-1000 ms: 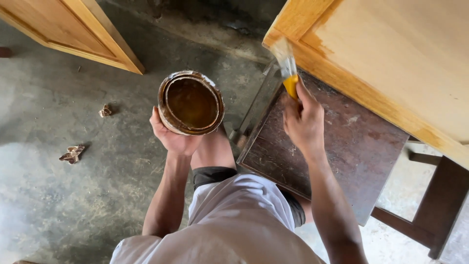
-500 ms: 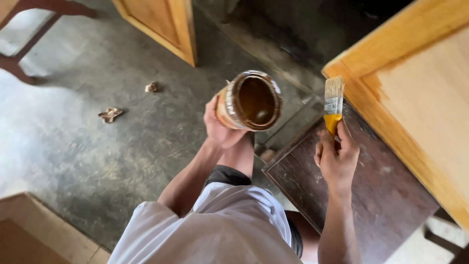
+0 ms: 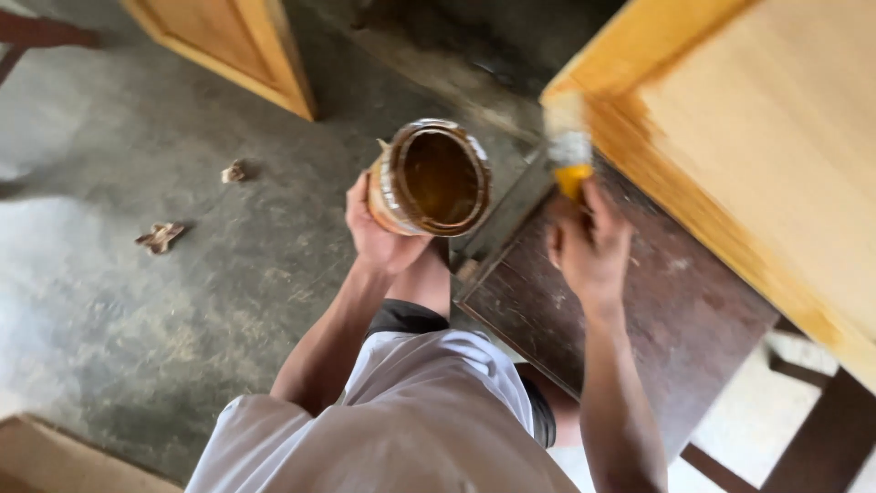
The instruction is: The person sits on the floor and uses a yellow-handled brush to apply a brown liquid from a can onto a light-colored wooden cabinet door. They repeatedly dip the brush into the can and spread the liquid across the surface of the door.
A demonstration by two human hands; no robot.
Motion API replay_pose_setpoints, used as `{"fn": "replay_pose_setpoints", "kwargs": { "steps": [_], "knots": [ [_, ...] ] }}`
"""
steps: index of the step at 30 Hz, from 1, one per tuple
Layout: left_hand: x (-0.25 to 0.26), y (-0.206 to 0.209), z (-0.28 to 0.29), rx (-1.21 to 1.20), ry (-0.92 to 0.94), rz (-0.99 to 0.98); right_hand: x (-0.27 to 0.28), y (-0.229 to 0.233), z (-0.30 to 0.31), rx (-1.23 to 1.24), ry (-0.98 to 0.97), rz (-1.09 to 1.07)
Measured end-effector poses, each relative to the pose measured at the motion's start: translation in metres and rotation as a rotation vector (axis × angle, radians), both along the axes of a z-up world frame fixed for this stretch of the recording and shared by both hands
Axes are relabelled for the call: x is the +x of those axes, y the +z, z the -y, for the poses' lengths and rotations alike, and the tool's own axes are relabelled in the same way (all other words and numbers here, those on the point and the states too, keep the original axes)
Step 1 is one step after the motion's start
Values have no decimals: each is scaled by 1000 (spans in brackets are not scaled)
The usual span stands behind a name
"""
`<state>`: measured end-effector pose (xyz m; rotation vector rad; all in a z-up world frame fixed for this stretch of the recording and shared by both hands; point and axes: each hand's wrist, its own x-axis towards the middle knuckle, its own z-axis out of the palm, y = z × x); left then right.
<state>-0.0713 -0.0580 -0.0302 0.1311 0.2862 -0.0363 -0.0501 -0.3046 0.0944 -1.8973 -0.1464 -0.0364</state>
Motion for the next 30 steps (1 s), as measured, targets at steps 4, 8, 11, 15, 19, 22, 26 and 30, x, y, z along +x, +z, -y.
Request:
{"fn": "replay_pose_setpoints", "kwargs": {
  "steps": [4, 8, 11, 15, 19, 22, 26, 30],
  "knots": [
    [0, 1, -7, 30, -44, -26, 6, 27, -20, 139, 127, -49],
    [0, -4, -6, 22, -80, -51, 6, 32, -5, 73, 69, -42],
    [-1, 6, -1, 8, -74, -60, -5, 44, -9, 32, 58, -82],
    [-2, 19, 9, -23, -85, -30, 7, 57, -28, 53, 112, -13],
    [7, 15, 11, -3, -95, 0, 8, 25, 10, 46, 82, -58],
    [12, 21, 21, -27, -125, 6, -19, 10, 66, 21, -81, -123],
    [15, 40, 42, 43, -117, 21, -69, -8, 162, 1, -372, -153],
    [14, 83, 70, 68, -155, -1, -121, 49, 198, -89, -838, -353]
  ]
}}
